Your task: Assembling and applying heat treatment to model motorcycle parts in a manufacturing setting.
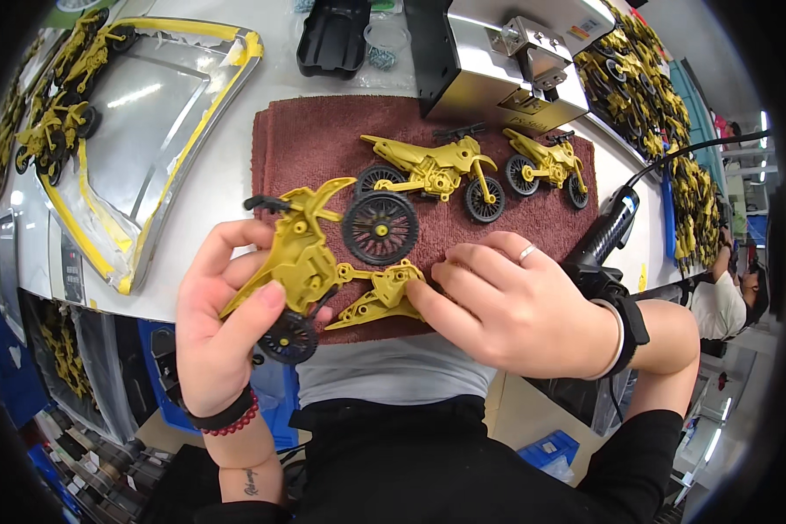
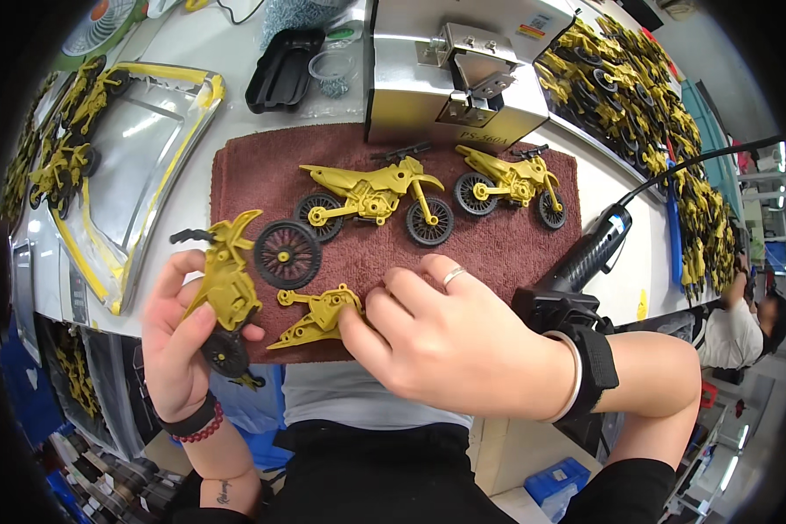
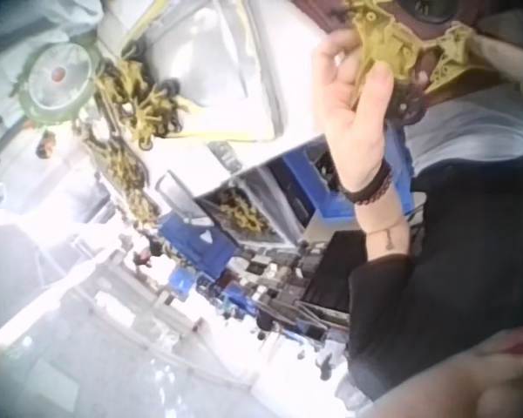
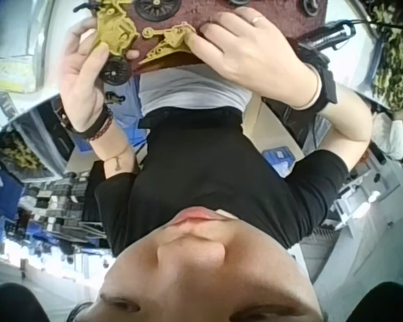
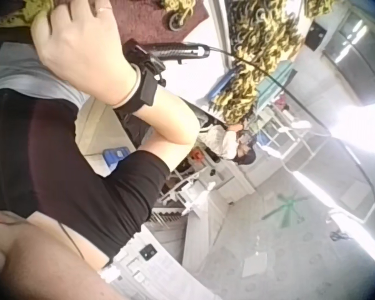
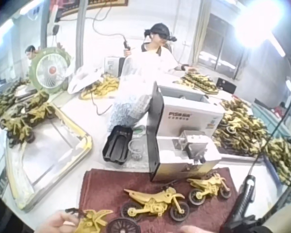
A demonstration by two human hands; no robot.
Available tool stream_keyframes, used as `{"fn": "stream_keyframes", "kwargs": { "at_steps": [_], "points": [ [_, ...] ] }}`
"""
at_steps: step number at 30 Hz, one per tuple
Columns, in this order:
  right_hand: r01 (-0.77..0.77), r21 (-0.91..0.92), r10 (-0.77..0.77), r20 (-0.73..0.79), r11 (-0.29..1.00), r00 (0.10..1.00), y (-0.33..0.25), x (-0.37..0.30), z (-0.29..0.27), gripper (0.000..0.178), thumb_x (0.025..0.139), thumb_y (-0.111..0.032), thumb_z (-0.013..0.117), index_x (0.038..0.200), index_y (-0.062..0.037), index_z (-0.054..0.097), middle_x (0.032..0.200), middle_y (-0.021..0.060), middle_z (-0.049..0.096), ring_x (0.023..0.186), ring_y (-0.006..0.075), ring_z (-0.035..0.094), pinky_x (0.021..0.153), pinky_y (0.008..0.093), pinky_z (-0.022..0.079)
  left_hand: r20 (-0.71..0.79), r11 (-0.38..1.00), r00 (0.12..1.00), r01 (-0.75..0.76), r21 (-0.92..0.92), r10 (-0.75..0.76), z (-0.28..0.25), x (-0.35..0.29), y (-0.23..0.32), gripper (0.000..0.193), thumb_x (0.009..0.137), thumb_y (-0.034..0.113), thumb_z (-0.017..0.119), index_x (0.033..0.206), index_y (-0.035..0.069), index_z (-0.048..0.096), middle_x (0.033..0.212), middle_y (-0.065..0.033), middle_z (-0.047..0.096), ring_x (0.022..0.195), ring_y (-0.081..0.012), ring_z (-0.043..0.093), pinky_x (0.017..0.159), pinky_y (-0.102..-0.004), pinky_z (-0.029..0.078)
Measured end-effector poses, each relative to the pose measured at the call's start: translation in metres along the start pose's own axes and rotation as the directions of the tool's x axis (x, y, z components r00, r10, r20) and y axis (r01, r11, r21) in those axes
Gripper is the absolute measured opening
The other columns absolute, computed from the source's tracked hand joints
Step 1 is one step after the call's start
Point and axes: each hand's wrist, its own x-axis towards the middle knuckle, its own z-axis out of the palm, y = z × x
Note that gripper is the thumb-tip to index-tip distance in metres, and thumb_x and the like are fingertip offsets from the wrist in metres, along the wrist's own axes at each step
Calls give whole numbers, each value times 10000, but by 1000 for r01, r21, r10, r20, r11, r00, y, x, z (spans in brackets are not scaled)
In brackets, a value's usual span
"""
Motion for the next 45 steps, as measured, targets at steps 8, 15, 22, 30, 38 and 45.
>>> {"fn": "stream_keyframes", "kwargs": {
  "at_steps": [8,15,22,30,38,45],
  "points": [
    [-17,671,105,-90,741,990,20,-17,-52,252,685,-188,737,824,9,662,656,55,594,585,213,576,563,320,454,87,999,996,20,40,-23,13,5,-2,417,880,33,487,1247,-127,369,1117,-217,573,927,-224,629,685,-317,570],
    [-257,966,620,182,34,763,12,-17,-57,397,676,-259,792,836,54,608,750,101,620,655,145,573,587,234,430,276,982,952,89,168,-133,49,13,-9,714,940,467,315,1276,-163,344,1203,-274,522,1111,-296,549,972,-360,410],
    [-353,935,527,281,39,802,27,-17,-55,283,751,-131,709,930,72,628,805,102,661,720,115,618,663,211,465,539,942,820,308,-134,-192,50,18,-26,789,894,575,362,1315,-92,372,1261,-186,494,1178,-224,482,998,-333,360],
    [-431,884,524,285,180,803,26,-23,-53,335,757,-117,718,978,22,509,765,47,637,727,64,559,669,191,411,498,902,810,416,-113,-311,58,18,-18,591,877,286,561,1313,-72,384,1217,-139,527,1122,-165,500,968,-296,380],
    [-448,855,501,277,260,820,28,-23,-53,324,746,-106,737,952,0,511,813,4,583,749,44,528,671,175,395,497,888,805,440,-133,-324,59,21,-19,483,904,153,527,1310,-72,395,1191,-134,553,1101,-154,515,947,-290,403],
    [-426,821,506,201,380,839,28,-24,-50,313,748,-98,734,957,3,524,822,15,587,752,58,546,672,184,406,490,898,810,425,-113,-322,60,19,-16,503,875,93,592,1311,-66,400,1171,-125,568,1038,-132,552,893,-268,450]
  ]
}}
